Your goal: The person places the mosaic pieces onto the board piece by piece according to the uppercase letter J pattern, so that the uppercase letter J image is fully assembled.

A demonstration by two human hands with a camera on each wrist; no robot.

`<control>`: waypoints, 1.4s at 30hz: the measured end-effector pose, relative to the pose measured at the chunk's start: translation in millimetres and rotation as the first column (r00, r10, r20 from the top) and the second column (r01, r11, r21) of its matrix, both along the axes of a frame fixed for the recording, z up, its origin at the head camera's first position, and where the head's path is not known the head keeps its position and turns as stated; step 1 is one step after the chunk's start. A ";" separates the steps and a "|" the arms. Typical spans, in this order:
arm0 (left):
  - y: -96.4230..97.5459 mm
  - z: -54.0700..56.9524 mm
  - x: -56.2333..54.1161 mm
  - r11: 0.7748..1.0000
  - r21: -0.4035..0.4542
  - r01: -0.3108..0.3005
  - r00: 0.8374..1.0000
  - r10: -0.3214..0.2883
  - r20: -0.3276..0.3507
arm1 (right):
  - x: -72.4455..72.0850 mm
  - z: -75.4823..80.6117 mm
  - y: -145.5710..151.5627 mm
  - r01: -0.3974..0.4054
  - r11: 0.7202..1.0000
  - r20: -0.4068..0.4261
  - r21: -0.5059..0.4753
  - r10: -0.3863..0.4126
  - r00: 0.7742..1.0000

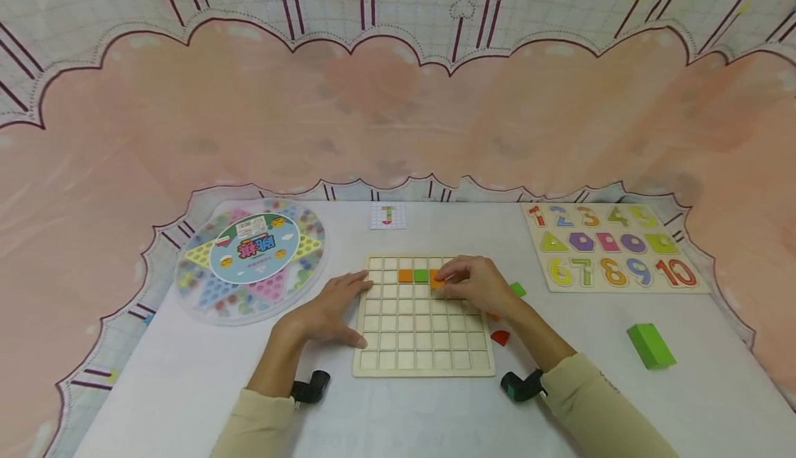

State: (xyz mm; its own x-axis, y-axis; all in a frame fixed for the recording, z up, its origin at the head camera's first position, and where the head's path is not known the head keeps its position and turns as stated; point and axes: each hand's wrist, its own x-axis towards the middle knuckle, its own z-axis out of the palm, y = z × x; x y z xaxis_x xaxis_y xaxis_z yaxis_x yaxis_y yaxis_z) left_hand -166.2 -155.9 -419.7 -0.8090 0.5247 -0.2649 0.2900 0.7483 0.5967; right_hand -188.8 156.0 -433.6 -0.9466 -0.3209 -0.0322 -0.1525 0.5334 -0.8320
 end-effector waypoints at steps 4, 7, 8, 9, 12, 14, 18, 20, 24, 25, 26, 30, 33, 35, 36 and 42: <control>1.0 -0.4 -1.0 1.000 -0.006 -0.008 1.000 0.008 0.002 | -1.7 0.7 -7.0 0.009 1.000 0.025 0.012 -0.009 1.000; 1.3 0.0 -1.1 1.000 -0.006 -0.007 1.000 0.007 0.002 | -3.8 0.9 -12.8 0.002 1.000 0.025 0.025 -0.003 1.000; 1.3 0.2 -1.1 1.000 -0.005 -0.009 1.000 0.009 0.004 | -4.6 1.4 -14.5 0.000 1.000 0.022 0.030 0.000 1.000; 1.4 0.1 -1.2 1.000 -0.003 -0.011 1.000 0.011 0.008 | -5.5 1.4 -16.0 -0.006 0.999 0.016 0.035 0.005 1.000; 2.0 -0.8 -1.6 1.000 -0.003 -0.014 1.000 0.014 0.013 | -6.9 1.0 -19.9 -0.025 0.999 -0.010 0.045 0.026 1.000; 1.8 -1.9 -2.4 1.000 -0.005 -0.010 1.000 0.010 0.011 | -7.2 -0.3 -21.9 -0.038 0.998 -0.023 0.058 0.040 0.999; 1.9 -3.9 -3.1 1.000 -0.008 -0.009 1.000 0.009 0.009 | -6.7 -4.6 -25.2 -0.052 0.994 -0.045 0.094 0.056 0.997; 2.2 -4.4 -3.4 1.000 -0.010 -0.012 1.000 0.012 0.012 | -6.1 -5.9 -26.1 -0.048 0.992 -0.054 0.115 0.055 0.997; 3.0 -3.5 -4.4 1.000 -0.019 -0.002 1.000 0.002 0.000 | -5.7 -7.8 -28.1 -0.034 0.991 -0.076 0.132 0.045 0.996; 3.3 -3.1 -4.6 1.000 -0.021 0.001 1.000 -0.001 -0.003 | -5.8 -8.4 -28.5 -0.035 0.991 -0.084 0.129 0.046 0.995; 3.5 -2.5 -4.7 1.000 -0.022 0.003 1.000 -0.003 -0.004 | -6.1 -8.9 -29.1 -0.036 0.991 -0.090 0.126 0.047 0.995; 3.3 -1.2 -4.2 1.000 -0.028 0.002 1.000 -0.002 0.001 | -6.3 -10.1 -31.0 -0.042 0.993 -0.094 0.111 0.053 0.994; 2.5 -1.0 -3.7 1.000 -0.028 0.002 1.000 -0.002 0.007 | -6.0 -10.7 -32.0 -0.042 0.993 -0.084 0.112 0.052 0.995; 2.0 -1.2 -3.7 1.000 -0.027 0.005 1.000 -0.005 0.009 | -6.4 -11.2 -32.6 -0.036 0.992 -0.077 0.119 0.045 0.996; 1.9 -1.5 -3.9 1.000 -0.027 0.007 1.000 -0.007 0.010 | -6.6 -11.3 -32.8 -0.032 0.992 -0.077 0.125 0.042 0.996; 1.8 -3.0 -5.4 1.000 -0.024 -0.002 1.000 0.003 0.021 | -8.2 -11.3 -33.1 -0.021 0.989 -0.087 0.147 0.035 0.996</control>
